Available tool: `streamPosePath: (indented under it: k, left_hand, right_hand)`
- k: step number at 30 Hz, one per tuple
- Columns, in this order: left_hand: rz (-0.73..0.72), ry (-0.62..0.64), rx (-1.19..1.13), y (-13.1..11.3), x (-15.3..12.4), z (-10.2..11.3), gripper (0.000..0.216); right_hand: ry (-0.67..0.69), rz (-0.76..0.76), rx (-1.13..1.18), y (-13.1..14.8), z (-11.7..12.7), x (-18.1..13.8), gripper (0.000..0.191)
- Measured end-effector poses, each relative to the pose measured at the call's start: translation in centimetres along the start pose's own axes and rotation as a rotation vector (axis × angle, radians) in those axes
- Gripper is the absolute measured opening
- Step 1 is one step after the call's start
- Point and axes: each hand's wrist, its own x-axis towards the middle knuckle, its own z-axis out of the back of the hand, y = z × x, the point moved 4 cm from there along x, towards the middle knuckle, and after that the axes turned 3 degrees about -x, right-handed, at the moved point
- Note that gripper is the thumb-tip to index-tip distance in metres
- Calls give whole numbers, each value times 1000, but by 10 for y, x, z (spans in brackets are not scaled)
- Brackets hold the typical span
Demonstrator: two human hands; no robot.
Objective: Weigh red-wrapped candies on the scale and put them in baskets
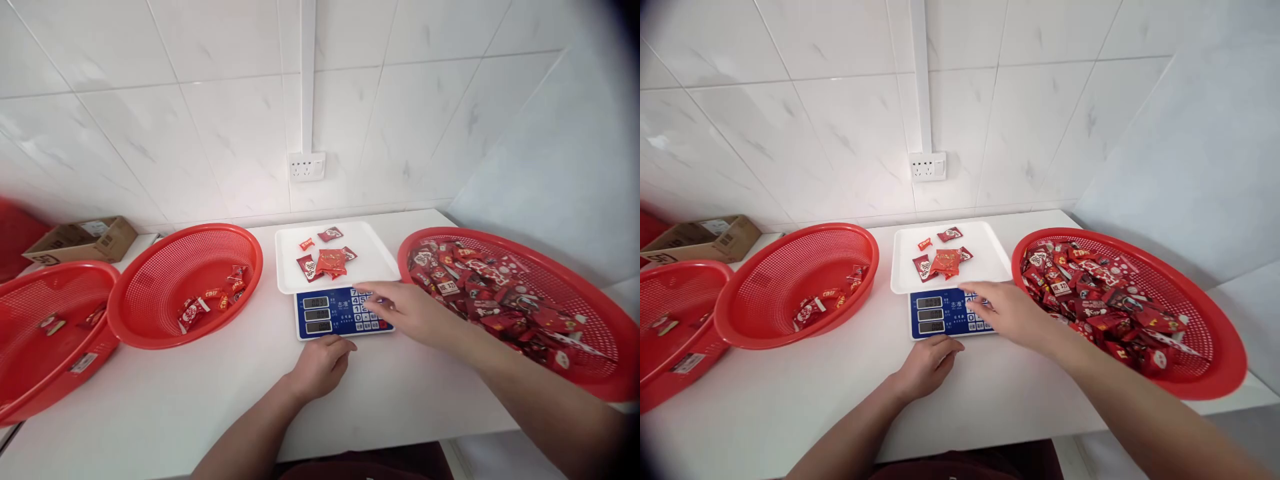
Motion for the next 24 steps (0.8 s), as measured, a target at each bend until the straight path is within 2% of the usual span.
streamPosePath:
  k: [3, 7, 11, 15, 24]
  left_hand:
    - [-39, 9, 7, -5, -1, -1, 29]
    - [-44, 31, 7, -4, 0, -4, 29]
    - [-22, 48, 19, 0, 0, -8, 28]
    - [-26, 76, 29, -1, 0, -11, 28]
    - [-33, 115, 35, -7, 2, -15, 27]
  right_hand:
    - [-3, -75, 185, -18, -31, -30, 33]
    - [-55, -179, 379, -45, -87, -55, 30]
    - [-67, -192, 393, -54, -124, -61, 28]
    - [-70, -159, 363, -53, -129, -60, 24]
    - [-100, -185, 336, -54, -128, -60, 21]
